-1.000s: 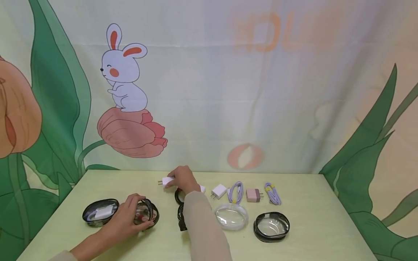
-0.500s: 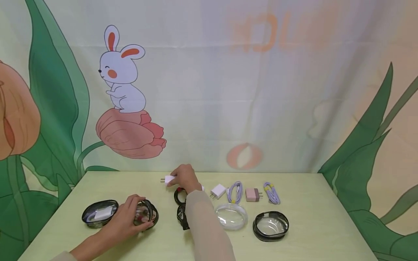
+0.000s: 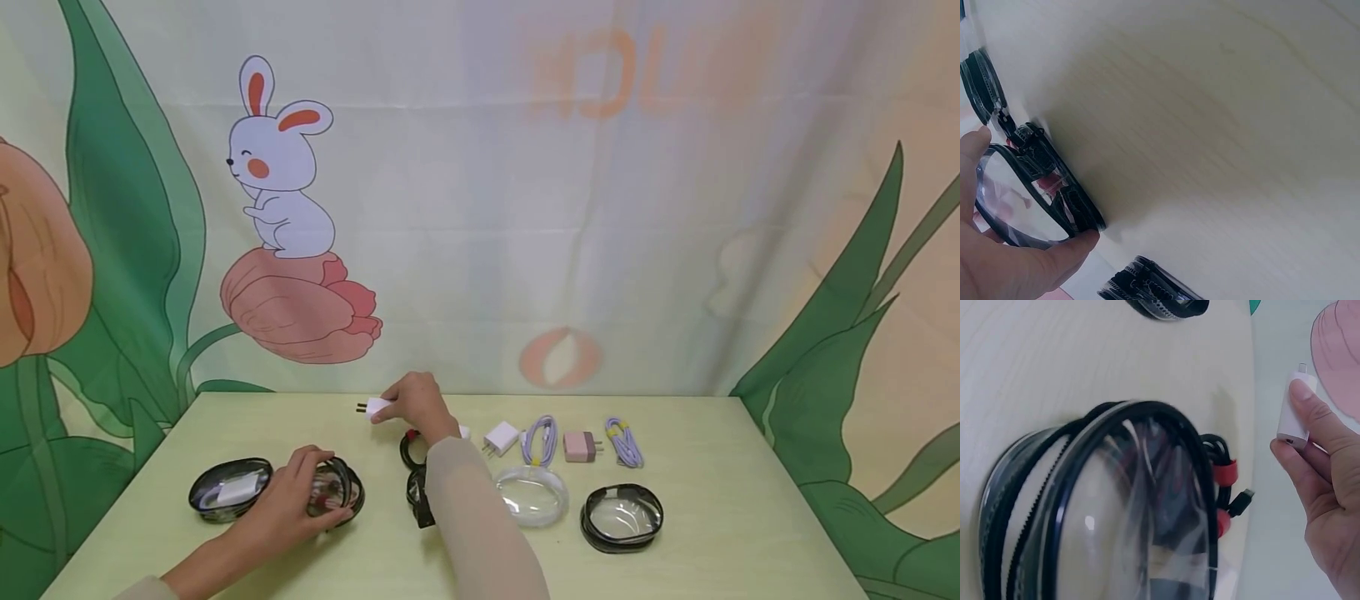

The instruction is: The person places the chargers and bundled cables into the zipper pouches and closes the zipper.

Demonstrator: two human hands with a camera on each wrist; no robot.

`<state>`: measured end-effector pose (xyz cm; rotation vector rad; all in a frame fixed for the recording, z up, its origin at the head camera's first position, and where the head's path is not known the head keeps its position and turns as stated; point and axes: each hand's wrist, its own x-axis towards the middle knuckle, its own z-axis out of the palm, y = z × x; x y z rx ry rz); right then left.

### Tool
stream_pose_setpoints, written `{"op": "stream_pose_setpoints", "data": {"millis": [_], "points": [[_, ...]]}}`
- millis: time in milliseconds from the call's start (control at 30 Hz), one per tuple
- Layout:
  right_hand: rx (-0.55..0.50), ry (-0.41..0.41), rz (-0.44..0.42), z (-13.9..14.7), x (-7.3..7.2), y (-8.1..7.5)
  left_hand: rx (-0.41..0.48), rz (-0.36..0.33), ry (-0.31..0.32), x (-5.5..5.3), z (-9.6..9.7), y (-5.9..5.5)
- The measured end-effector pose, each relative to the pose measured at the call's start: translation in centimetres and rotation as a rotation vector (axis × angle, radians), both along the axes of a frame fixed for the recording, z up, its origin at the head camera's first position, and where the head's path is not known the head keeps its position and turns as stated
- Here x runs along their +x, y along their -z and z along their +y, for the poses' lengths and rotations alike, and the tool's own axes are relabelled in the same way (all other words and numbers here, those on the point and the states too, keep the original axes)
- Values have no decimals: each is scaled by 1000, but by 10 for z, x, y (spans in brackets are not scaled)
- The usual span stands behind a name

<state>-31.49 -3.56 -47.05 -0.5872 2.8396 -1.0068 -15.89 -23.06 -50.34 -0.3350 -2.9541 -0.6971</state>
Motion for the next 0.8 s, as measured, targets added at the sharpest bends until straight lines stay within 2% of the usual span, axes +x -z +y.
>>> {"op": "stream_pose_setpoints", "data": {"millis": [233, 367, 600, 800], "points": [[-24, 42, -25, -6, 6, -5, 15, -3, -13, 0, 1, -1], [-45, 37, -70, -10, 14, -5, 33, -5, -18, 2, 1, -2], [33, -61, -79, -12, 34, -5, 49, 5, -18, 3, 0, -2], [150, -189, -12, -18, 47, -2, 61, 40, -20, 3, -1, -4]]}}
